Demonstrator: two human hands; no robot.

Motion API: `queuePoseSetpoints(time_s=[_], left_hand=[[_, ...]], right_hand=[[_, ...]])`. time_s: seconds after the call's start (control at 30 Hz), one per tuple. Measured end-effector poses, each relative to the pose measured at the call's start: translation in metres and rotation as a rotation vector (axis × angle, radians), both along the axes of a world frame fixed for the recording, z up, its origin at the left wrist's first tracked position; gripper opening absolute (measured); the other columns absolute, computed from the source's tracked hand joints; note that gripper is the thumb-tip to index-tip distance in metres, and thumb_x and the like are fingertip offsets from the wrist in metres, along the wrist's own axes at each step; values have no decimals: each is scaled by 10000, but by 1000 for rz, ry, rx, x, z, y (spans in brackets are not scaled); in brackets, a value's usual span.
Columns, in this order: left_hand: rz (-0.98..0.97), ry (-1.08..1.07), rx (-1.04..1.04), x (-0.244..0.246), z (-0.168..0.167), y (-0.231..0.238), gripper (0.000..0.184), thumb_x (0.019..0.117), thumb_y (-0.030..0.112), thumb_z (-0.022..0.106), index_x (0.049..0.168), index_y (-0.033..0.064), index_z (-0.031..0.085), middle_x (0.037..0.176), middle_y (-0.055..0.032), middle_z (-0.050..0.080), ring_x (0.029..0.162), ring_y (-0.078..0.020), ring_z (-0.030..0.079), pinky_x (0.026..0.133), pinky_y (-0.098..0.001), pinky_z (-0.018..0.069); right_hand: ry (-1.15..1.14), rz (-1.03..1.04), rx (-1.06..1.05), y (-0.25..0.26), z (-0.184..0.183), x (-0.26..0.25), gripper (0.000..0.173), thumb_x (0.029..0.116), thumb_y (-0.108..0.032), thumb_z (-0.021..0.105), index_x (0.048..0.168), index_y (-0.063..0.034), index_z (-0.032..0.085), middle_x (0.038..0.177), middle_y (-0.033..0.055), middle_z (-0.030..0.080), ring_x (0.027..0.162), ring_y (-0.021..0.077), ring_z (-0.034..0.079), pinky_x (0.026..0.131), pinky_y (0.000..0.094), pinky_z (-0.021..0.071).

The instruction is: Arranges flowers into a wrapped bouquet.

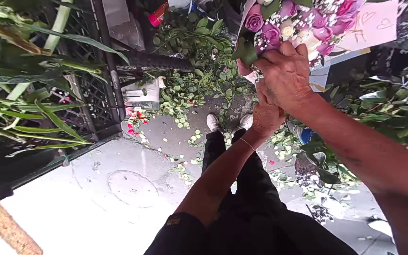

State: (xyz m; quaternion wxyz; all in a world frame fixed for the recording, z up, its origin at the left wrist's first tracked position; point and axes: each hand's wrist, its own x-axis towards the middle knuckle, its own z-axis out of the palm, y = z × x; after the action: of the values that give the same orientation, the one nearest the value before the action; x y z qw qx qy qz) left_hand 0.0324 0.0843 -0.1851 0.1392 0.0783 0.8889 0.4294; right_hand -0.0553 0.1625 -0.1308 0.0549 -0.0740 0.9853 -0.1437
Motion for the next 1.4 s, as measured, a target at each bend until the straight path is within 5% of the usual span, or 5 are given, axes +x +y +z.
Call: queuePoseSetpoints(time_s=[0.53,0.83,0.93,1.13,1.4], left_hand=[[196,67,213,10,-3,-21,524,814,-80,662,1319,-72,521,1660,-259,182,950,-239,704,678,-347,598],[192,33,267,-2,10,-11,473,951,79,643,1369,4,436,1525,-207,401,674,-128,622,561,-299,554],[102,-61,327,-8,15,-11,442,1021,98,510,1435,35,368,1438,-203,468,1118,-246,611,836,-384,573],[178,-441,533,-17,26,-9,226,1112,304,375,1277,166,446,785,-74,627,584,-119,584,535,-273,505],[299,-346,495,-42,34,-3,288,1040,5,502,1289,77,378,1062,-118,612,596,-149,668,525,-287,595]], right_hand=[[173,-97,-11,-10,-15,23,332,985,-49,550,1279,-106,692,1328,174,652,1157,444,590,943,614,390],[396,-376,-99,-2,6,65,219,1020,-209,616,1183,-158,754,956,128,709,937,343,613,878,518,372],[347,-431,-152,-9,18,95,266,1015,-196,620,1254,-144,725,1018,123,709,952,316,612,882,501,375],[316,-512,-244,-22,23,130,301,991,-198,642,1278,-141,710,998,110,721,914,287,615,872,488,369],[153,-585,-415,-1,24,162,328,1002,-190,633,1315,-103,675,1024,113,733,934,299,649,923,532,395]])
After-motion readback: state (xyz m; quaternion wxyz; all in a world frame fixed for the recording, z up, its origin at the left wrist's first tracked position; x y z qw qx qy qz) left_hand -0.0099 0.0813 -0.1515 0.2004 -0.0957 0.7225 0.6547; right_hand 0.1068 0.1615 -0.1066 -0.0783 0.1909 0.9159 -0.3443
